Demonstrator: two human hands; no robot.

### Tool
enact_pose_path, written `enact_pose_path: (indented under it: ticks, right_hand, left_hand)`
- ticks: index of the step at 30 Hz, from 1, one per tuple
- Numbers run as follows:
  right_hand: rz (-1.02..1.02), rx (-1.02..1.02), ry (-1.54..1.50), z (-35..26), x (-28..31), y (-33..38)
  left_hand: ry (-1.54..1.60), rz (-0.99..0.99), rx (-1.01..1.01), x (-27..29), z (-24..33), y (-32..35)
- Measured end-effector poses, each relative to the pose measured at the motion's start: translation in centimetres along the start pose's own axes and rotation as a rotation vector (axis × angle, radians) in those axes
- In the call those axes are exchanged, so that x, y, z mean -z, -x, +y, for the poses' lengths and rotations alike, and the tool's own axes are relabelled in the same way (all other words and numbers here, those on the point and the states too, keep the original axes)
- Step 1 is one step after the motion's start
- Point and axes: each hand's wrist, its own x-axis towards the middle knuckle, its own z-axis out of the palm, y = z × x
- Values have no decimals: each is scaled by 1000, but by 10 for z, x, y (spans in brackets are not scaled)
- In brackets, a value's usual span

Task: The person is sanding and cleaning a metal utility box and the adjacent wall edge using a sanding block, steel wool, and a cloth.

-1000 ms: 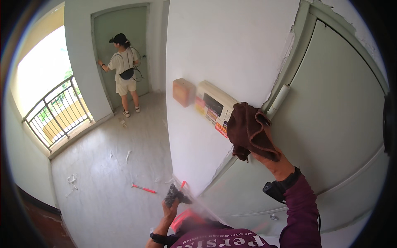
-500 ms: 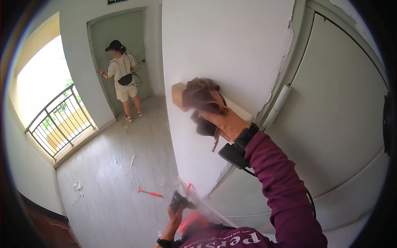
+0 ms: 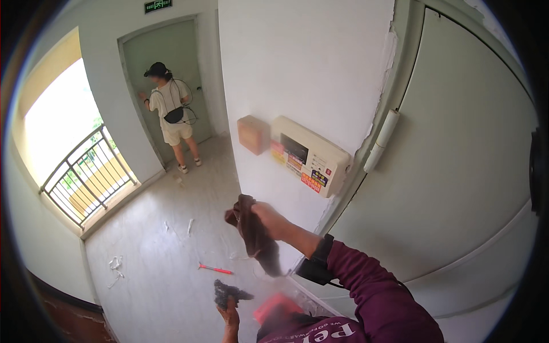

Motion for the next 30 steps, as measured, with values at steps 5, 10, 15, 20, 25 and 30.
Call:
enact_pose_path:
  ticks: [5,10,15,20,25,30]
  right_hand:
    - [-229,-78,643,-24,6,59]
    - [-178,-37,336,-98,16,121]
    - [46,185,389,-195,21,172]
    - [348,538,605,-246,32,187]
    - [738,827,1780,-216,46,131]
    - [706,799,1921,-198,61,90]
  left_hand:
    - [100,-59,114,-7,4,-10]
    - [81,-183,131,-28,6,-15]
    - [15,-301,125,-51,1,-17]
    - [-58,-396,141,-63,-10,-21]
    - [-41,-402,211,-70,-10,-22]
    - [-70,-400,198,-69,-3,-20]
